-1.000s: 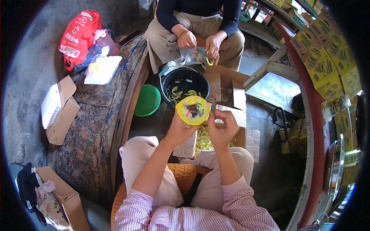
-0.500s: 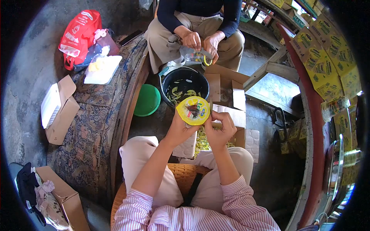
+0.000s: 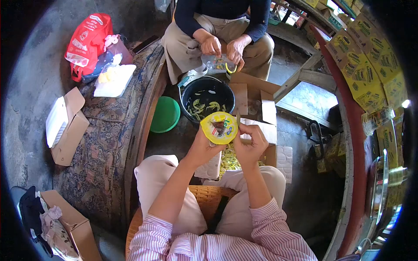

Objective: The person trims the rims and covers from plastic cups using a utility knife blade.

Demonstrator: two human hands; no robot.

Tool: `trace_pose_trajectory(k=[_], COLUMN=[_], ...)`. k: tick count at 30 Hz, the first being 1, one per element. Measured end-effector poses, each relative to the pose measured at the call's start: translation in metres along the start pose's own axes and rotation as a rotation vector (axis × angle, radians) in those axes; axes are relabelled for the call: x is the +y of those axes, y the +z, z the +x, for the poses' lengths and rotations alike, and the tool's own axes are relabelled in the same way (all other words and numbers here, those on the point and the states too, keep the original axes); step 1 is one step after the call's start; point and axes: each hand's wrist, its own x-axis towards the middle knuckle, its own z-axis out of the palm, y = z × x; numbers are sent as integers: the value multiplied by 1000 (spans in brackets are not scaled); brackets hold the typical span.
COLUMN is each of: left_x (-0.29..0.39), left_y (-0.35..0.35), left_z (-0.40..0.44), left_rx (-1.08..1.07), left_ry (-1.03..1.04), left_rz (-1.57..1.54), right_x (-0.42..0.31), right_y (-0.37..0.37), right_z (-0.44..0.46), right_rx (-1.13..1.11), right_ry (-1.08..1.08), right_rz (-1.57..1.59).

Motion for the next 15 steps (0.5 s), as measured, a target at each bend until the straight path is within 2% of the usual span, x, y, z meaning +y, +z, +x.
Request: trace_pose_trajectory(k=[2,5,15], left_x=[3,12,-3], left_y=[0,6,-3], left_z=[0,1,2], left_rx=[13,166,107], left_ry=[19,4,52], left_rz=[33,-148,44], right_x=[0,3,-4], right_y=[0,-1,2], right_z=[0,-1,-3], right_rx=[5,21,-11], right_ry=[16,64,4], right_rz=[8,25,32])
